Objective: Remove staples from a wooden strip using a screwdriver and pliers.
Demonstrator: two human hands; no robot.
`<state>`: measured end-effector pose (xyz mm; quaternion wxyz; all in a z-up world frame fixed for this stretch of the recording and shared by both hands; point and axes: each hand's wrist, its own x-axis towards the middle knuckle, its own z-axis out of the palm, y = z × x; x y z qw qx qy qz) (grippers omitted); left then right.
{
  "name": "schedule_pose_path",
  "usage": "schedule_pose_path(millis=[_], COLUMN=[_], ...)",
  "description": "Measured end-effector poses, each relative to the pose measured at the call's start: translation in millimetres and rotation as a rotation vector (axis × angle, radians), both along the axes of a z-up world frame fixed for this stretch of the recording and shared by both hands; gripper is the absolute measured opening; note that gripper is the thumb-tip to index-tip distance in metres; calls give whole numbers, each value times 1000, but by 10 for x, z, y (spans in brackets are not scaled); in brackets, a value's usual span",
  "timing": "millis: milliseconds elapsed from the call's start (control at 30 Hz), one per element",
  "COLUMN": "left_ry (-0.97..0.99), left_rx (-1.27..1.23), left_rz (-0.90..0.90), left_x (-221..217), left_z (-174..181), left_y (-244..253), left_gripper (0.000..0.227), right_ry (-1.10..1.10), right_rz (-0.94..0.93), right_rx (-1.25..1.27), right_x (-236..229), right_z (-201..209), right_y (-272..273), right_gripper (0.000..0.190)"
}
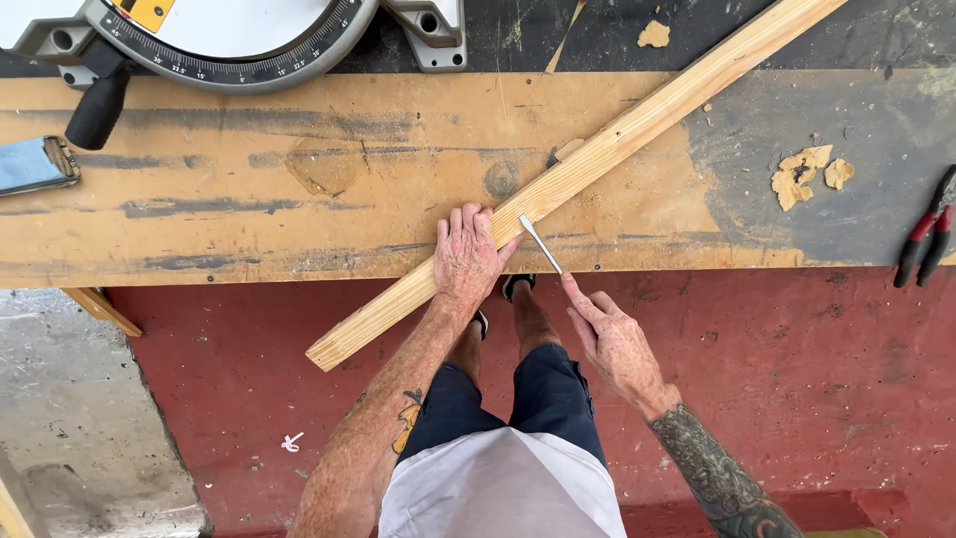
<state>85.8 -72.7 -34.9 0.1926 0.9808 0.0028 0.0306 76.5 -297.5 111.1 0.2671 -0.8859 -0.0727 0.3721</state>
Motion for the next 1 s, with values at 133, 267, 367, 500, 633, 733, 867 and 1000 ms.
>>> schedule_pose_path(millis=[133, 267, 367, 500, 633, 733, 867, 1000], left_ry=[-6, 30, 19, 17, -16, -18, 4, -27], left_rx=[11, 27, -6, 2, 49, 78, 49, 56], left_rz=[-23, -22, -30, -50, -34, -32, -41, -39], left_x=[35, 6, -106, -419, -447, -521, -498, -461], left_z=[-34, -43, 33, 43, -33, -9, 0, -77], left_y=[7, 27, 62, 225, 230, 201, 209, 235], left_gripper=[59, 60, 59, 57, 59, 60, 59, 60], right_ry=[-65, -129, -99, -60, -127, -320, -184, -166], right_rz=[-58, -19, -63, -106, -86, -37, -83, -73], right_rx=[95, 83, 120, 180, 215, 245, 242, 148], right_x=[-219, -143, -323, -512, -623, -871, -714, -659], right_z=[-581, -346, -356, -337, -696, -1170, -631, -583], right_y=[-188, -127, -91, -39, -20, -65, 8, 73], right_gripper=[52, 51, 51, 47, 48, 51, 50, 51])
